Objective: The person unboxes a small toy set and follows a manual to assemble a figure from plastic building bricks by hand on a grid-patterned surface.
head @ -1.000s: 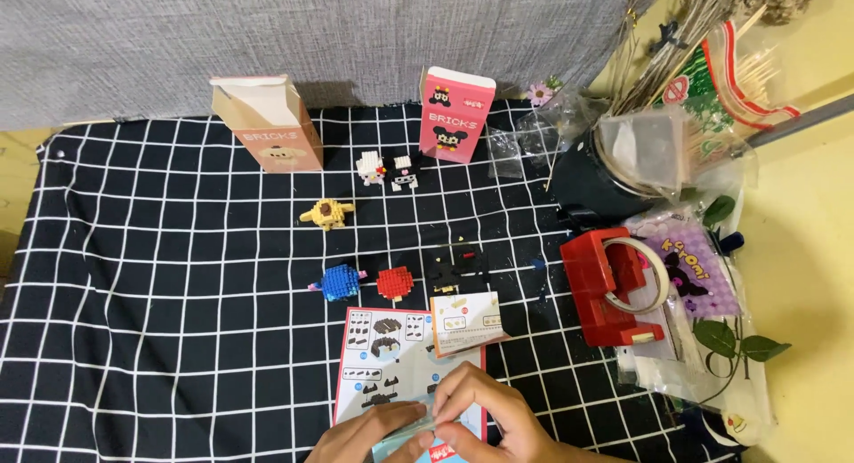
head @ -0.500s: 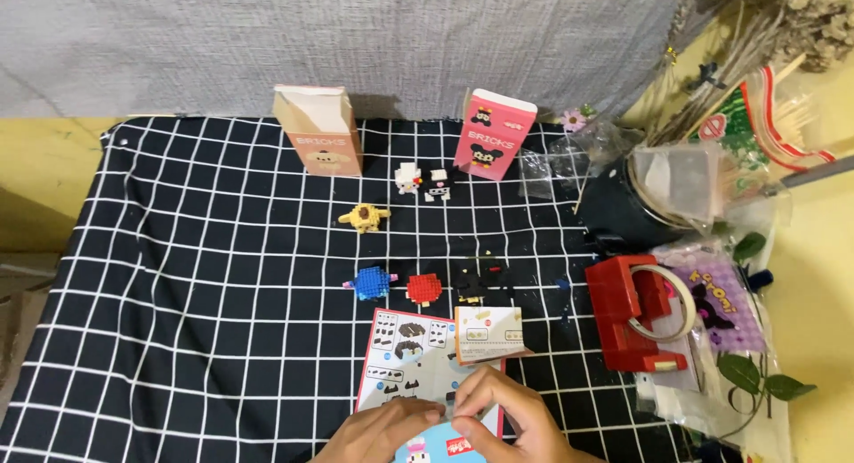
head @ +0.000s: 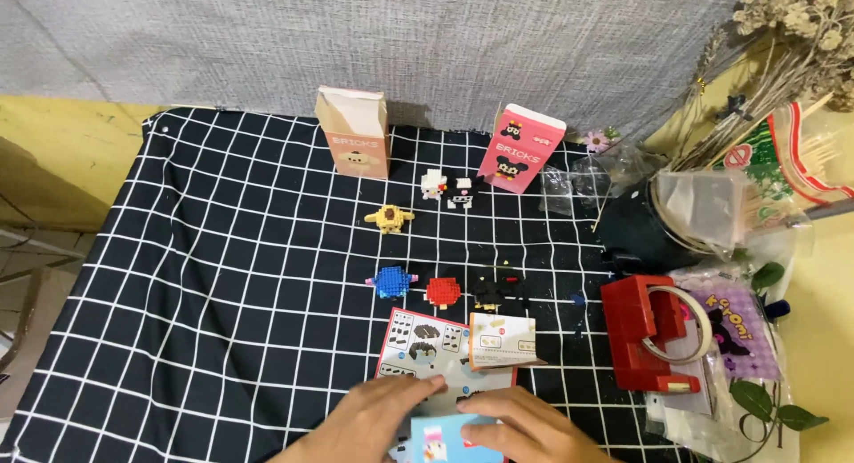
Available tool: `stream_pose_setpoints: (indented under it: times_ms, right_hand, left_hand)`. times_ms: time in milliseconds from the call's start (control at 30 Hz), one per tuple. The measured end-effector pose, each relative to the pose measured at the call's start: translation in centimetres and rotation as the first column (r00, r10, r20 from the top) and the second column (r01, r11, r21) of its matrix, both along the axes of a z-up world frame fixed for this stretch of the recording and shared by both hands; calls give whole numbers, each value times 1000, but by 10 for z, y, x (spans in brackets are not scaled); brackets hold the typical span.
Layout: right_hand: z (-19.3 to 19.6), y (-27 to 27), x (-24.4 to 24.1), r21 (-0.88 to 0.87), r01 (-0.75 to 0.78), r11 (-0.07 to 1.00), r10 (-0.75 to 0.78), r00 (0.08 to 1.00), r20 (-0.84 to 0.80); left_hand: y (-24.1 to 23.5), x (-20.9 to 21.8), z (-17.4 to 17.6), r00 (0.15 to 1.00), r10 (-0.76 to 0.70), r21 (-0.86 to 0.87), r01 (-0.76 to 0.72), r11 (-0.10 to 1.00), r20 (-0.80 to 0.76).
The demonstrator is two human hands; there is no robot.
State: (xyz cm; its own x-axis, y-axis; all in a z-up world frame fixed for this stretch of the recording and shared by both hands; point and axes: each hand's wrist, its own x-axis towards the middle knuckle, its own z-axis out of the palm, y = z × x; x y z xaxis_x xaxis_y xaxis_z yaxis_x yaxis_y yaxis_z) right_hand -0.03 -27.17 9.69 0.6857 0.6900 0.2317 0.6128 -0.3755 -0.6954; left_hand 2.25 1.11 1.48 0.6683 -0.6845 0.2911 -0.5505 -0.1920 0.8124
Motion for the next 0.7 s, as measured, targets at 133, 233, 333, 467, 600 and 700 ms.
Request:
stream_pose_setpoints:
  times_ms: [133, 233, 333, 467, 600, 700]
  right_hand:
    - [36, -23, 23, 241, 121, 963, -149, 984, 100]
    - [40, -48, 52, 188, 476, 859, -506, 735, 452]
    - [83, 0, 116, 278, 473, 836, -545, 659, 518]
    - [57, 33, 208, 212, 397, 893, -448, 746, 492]
    - [21, 49, 270, 45, 382, 923, -346, 773, 532]
    - [-2, 55, 290, -30, 379, 925, -312, 803, 508]
  left_hand:
    - [18, 18, 11, 947, 215, -151, -182, 972, 241]
    - [19, 38, 47, 891, 251, -184, -194, 964, 378]
    - [4, 49, 39, 848, 191, -107, -159, 982, 495]
    - [-16, 43, 19, 816, 77, -38, -67, 997, 573]
    - [-14, 37, 2, 821, 10, 70, -61, 996, 571]
    - [-9, 41, 2, 842, 29, 53, -68, 996, 538]
